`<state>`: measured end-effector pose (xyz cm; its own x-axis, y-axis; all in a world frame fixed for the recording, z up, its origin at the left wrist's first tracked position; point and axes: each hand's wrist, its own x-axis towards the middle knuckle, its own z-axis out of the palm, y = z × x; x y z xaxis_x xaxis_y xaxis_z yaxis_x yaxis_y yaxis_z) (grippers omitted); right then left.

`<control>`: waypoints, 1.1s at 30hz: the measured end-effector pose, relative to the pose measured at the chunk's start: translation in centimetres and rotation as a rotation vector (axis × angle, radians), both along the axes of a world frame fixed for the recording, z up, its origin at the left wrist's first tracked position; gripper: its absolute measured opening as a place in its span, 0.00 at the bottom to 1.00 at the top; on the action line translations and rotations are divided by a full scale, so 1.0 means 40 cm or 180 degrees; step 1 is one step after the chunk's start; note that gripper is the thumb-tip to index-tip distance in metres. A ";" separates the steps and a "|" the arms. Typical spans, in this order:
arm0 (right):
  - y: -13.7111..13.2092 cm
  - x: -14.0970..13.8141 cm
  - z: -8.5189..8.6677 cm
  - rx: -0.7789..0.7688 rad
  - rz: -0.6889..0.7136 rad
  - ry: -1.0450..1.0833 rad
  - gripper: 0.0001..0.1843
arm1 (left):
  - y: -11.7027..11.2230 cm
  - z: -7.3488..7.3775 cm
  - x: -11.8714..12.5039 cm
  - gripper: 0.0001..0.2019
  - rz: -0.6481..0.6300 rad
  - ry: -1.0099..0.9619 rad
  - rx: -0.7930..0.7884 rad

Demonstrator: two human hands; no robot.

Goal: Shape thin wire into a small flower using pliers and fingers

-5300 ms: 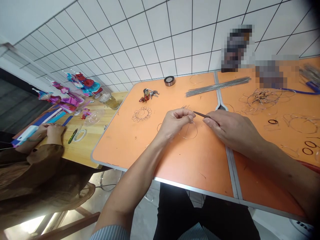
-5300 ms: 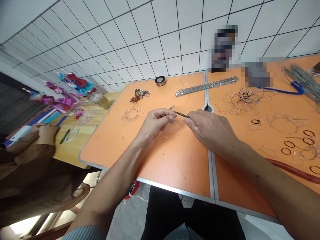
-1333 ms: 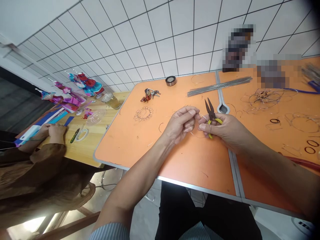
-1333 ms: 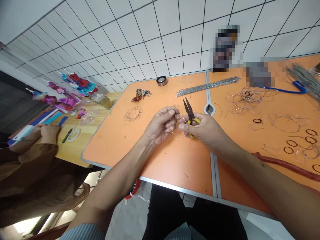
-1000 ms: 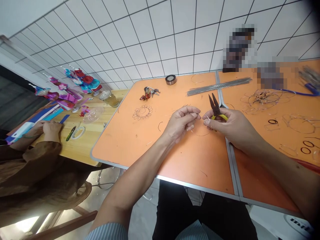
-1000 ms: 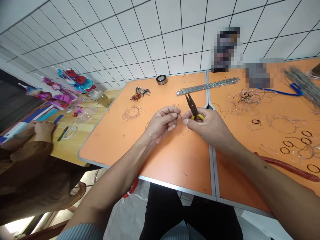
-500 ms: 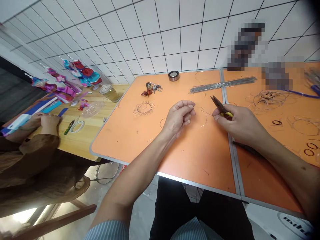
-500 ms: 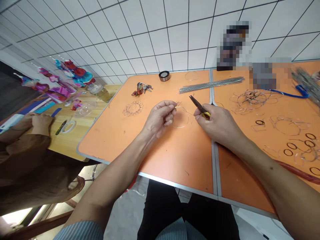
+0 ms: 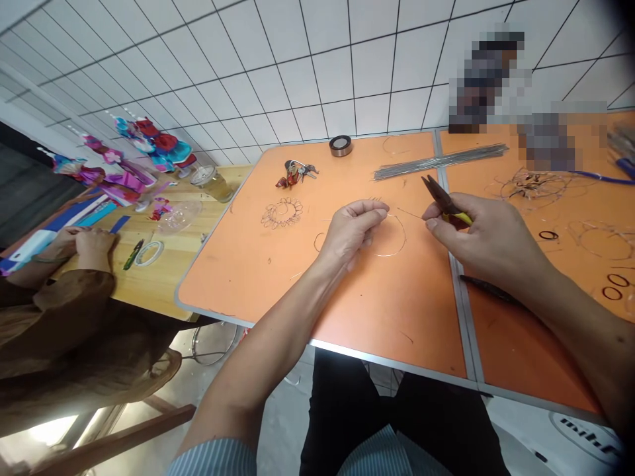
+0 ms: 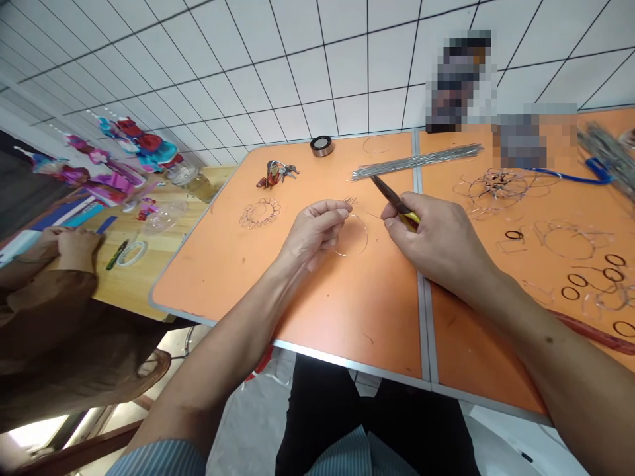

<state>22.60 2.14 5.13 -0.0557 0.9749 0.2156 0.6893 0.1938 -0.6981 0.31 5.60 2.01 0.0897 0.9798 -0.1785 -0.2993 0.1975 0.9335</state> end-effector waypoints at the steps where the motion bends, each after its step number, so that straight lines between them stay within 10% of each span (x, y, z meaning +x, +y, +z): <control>1: -0.001 -0.002 0.000 0.0009 0.0029 -0.0045 0.08 | 0.000 -0.001 0.001 0.03 -0.0007 0.0020 -0.0014; 33: 0.046 0.066 -0.017 0.0862 0.0900 -0.1069 0.12 | -0.003 0.013 -0.011 0.13 -0.1303 -0.0112 -0.0682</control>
<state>25.23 4.00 4.46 -0.4186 0.8233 0.3833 0.7613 0.5482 -0.3462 -0.12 5.46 2.55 0.4712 0.8039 -0.3631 -0.1872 0.4934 0.8494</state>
